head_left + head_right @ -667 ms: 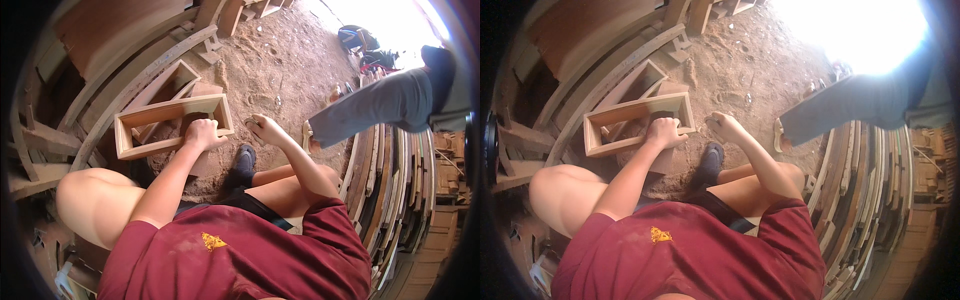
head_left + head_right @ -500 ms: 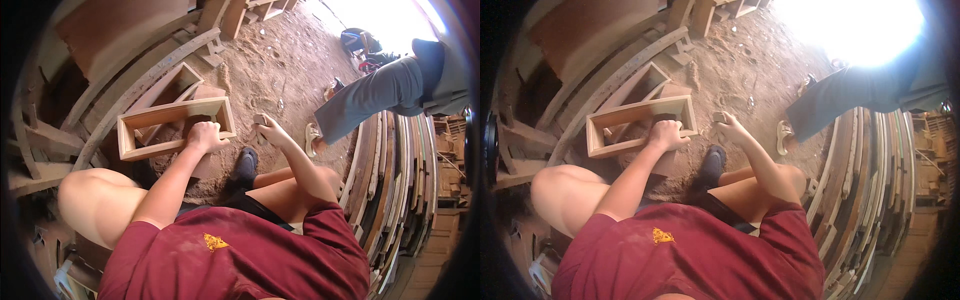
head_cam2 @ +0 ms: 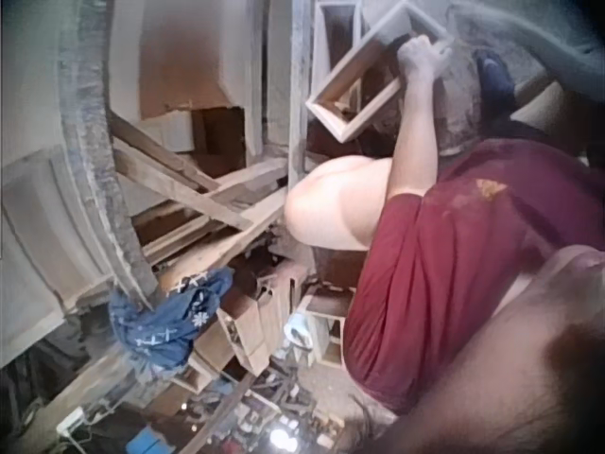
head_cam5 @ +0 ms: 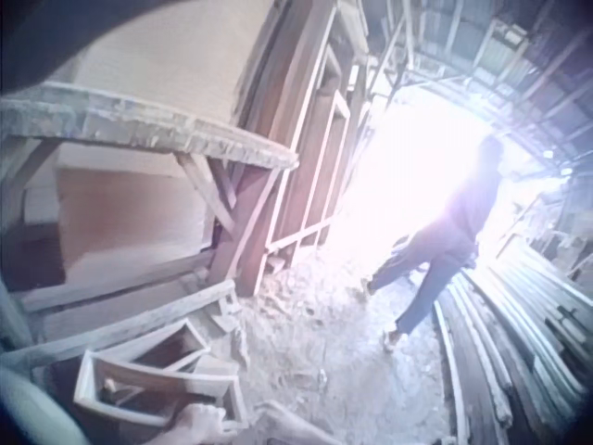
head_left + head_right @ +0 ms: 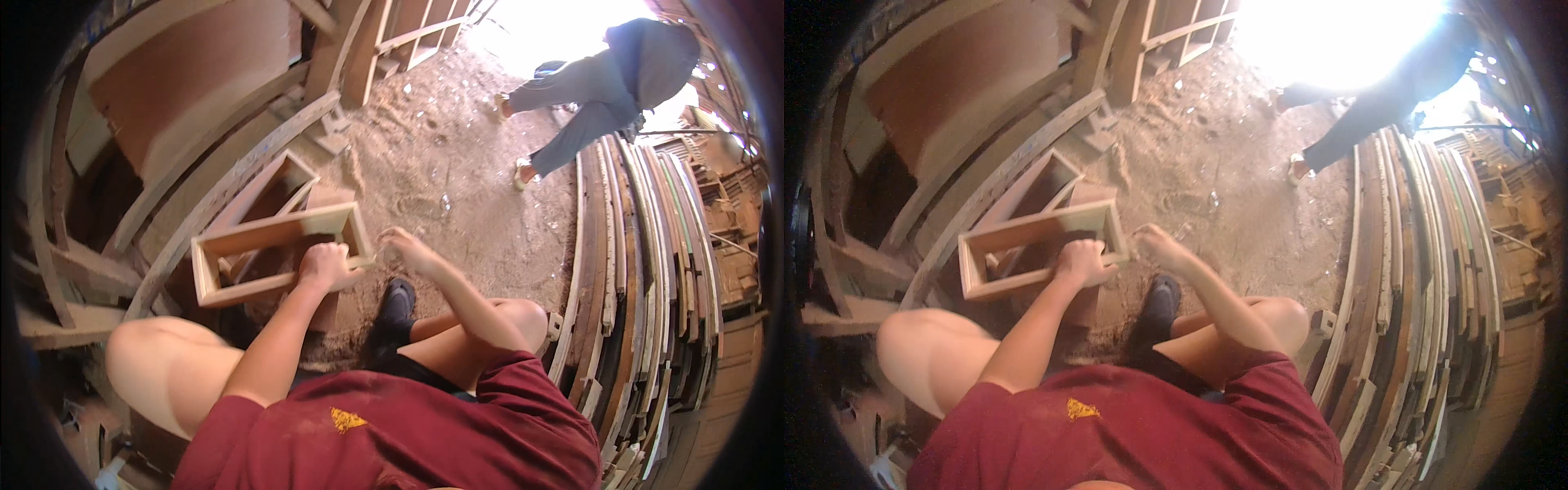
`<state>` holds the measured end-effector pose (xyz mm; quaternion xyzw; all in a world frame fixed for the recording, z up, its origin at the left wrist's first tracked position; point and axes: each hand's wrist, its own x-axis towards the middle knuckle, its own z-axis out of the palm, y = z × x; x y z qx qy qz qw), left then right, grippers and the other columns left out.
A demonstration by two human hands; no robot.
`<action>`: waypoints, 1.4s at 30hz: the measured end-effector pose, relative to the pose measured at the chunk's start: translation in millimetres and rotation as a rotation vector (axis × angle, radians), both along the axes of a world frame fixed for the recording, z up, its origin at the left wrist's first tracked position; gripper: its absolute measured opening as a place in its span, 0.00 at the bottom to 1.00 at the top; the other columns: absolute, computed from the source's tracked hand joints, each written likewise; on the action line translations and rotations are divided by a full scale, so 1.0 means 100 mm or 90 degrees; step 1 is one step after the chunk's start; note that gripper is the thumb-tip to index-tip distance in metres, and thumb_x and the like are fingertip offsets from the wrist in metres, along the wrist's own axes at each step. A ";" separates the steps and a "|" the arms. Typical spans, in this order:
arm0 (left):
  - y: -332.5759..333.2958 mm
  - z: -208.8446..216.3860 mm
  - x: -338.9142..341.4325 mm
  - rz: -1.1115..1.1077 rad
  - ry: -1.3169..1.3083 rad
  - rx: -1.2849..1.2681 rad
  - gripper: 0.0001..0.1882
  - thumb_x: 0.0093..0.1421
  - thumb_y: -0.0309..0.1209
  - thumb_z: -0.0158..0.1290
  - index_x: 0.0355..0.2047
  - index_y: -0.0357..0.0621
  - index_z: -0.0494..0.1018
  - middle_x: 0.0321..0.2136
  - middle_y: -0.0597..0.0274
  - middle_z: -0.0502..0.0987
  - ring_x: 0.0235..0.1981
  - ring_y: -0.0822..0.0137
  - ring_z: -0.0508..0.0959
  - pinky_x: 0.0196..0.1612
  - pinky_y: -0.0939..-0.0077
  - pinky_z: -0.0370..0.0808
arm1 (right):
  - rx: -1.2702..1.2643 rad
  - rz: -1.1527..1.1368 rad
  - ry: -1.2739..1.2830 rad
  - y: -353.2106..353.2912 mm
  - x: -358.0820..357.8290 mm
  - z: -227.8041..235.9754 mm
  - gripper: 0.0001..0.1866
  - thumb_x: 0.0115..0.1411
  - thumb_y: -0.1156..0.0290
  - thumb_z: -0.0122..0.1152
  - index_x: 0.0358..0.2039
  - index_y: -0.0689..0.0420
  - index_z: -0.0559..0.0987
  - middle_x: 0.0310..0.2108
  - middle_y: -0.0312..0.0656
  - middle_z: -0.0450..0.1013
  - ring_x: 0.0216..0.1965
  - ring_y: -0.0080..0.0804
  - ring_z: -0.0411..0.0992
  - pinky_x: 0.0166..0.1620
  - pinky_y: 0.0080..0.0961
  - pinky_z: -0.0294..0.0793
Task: The person assembles a small wooden frame by hand, fitting pieces together and adjusting alignment. The person repeatedly checks fit and repositions components to ensure proper assembly.
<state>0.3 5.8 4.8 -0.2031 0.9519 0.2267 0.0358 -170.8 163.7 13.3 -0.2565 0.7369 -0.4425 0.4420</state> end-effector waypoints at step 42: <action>0.01 0.17 0.05 -0.005 -0.036 0.003 0.31 0.49 0.60 0.58 0.36 0.44 0.81 0.35 0.47 0.83 0.40 0.50 0.84 0.46 0.57 0.80 | 0.100 0.131 0.269 -0.16 0.13 -0.21 0.24 0.65 0.46 0.61 0.38 0.58 0.84 0.25 0.44 0.77 0.27 0.30 0.73 0.36 0.35 0.74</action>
